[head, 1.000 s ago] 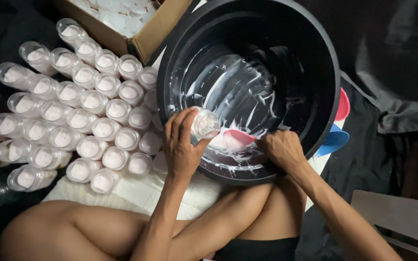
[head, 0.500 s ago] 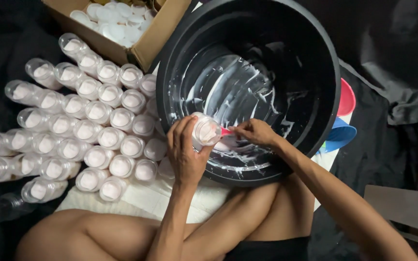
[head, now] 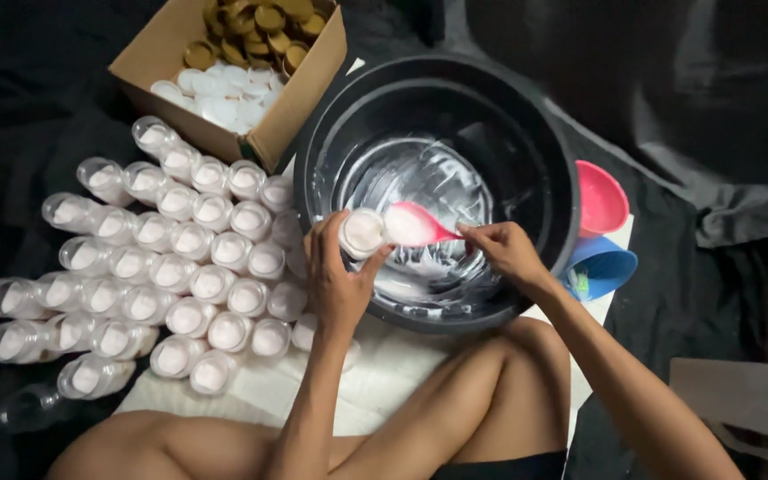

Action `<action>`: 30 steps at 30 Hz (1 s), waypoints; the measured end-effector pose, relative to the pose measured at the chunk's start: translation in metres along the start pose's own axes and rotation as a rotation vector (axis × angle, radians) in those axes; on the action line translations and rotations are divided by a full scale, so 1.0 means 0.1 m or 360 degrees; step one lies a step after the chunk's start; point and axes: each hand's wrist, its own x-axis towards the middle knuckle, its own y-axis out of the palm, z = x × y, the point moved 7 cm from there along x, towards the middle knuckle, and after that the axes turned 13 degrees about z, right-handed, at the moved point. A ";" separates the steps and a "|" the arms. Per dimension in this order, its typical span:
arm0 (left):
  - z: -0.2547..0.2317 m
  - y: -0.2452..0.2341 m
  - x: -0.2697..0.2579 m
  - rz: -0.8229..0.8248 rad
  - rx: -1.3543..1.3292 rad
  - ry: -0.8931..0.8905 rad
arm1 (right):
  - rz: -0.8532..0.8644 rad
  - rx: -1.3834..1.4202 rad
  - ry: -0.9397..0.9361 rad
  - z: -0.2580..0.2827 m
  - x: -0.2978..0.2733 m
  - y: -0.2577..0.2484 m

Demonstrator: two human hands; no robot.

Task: The person scrapes white cream inside a black bowl with a spatula, then scoops the cream into clear plastic jars using a pink spoon. They pick up white lids from a cardboard box, screw them onto the filled jars, and place them on the floor while sitting cross-legged.

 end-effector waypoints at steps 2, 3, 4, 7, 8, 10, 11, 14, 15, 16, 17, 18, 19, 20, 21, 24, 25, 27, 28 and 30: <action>-0.03 0.03 0.10 -0.0003 -0.0004 -0.0011 | -0.0097 0.0038 -0.0016 0.03 -0.12 -0.20; -0.05 0.07 0.15 0.0042 -0.0024 -0.0041 | -0.0163 0.0108 -0.0080 0.05 -0.17 -0.31; -0.06 0.11 0.19 0.0086 -0.0044 -0.0071 | -0.0228 0.0178 -0.0144 0.08 -0.23 -0.43; -0.11 0.14 0.21 0.0212 -0.0001 -0.0105 | -0.0310 0.0134 -0.0208 0.32 -0.51 -0.72; -0.12 0.16 0.23 0.0205 -0.0003 -0.0107 | -0.0308 0.0127 -0.0211 0.44 -0.61 -0.77; -0.15 0.27 0.21 0.0379 -0.0032 -0.0126 | -0.0493 -0.0033 -0.0182 0.66 -0.87 -0.91; -0.13 0.32 0.20 0.0374 -0.0032 -0.0136 | -0.0484 -0.0039 -0.0180 0.69 -0.90 -0.95; -0.17 0.49 0.20 0.0512 -0.0140 -0.0066 | -0.0593 -0.0159 -0.0117 0.82 -1.04 -1.10; -0.21 0.50 0.22 0.0513 -0.0168 -0.0049 | -0.0602 -0.0180 -0.0086 0.90 -1.10 -1.10; -0.25 0.50 0.24 0.0514 -0.0196 -0.0031 | -0.0610 -0.0202 -0.0054 0.97 -1.16 -1.10; -0.26 0.50 0.24 0.0507 -0.0200 -0.0036 | -0.0607 -0.0211 -0.0055 1.00 -1.17 -1.10; -0.26 0.49 0.24 0.0494 -0.0220 -0.0021 | -0.0598 -0.0235 -0.0056 1.02 -1.18 -1.09; -0.27 0.48 0.22 0.0483 -0.0238 -0.0009 | -0.0586 -0.0259 -0.0054 1.04 -1.20 -1.07; -0.25 0.50 0.22 0.0479 -0.0242 -0.0018 | -0.0579 -0.0266 -0.0051 1.06 -1.21 -1.06; -0.25 0.50 0.21 0.0470 -0.0226 0.0013 | -0.0570 -0.0289 -0.0094 1.10 -1.21 -1.03; -0.15 0.54 0.14 0.0430 -0.0253 0.0027 | -0.0545 -0.0353 -0.0157 1.20 -1.22 -0.96; -0.10 0.57 0.11 0.0410 -0.0301 0.0019 | -0.0541 -0.0387 -0.0169 1.22 -1.24 -0.95; -0.13 0.51 0.12 0.0411 -0.0298 0.0007 | -0.0556 -0.0430 -0.0177 1.26 -1.24 -0.93; -0.15 0.49 0.13 0.0417 -0.0295 -0.0002 | -0.0575 -0.0468 -0.0183 1.28 -1.25 -0.93; -0.19 0.49 0.16 0.0395 -0.0214 0.0046 | -0.0640 -0.0580 -0.0266 1.37 -1.33 -0.90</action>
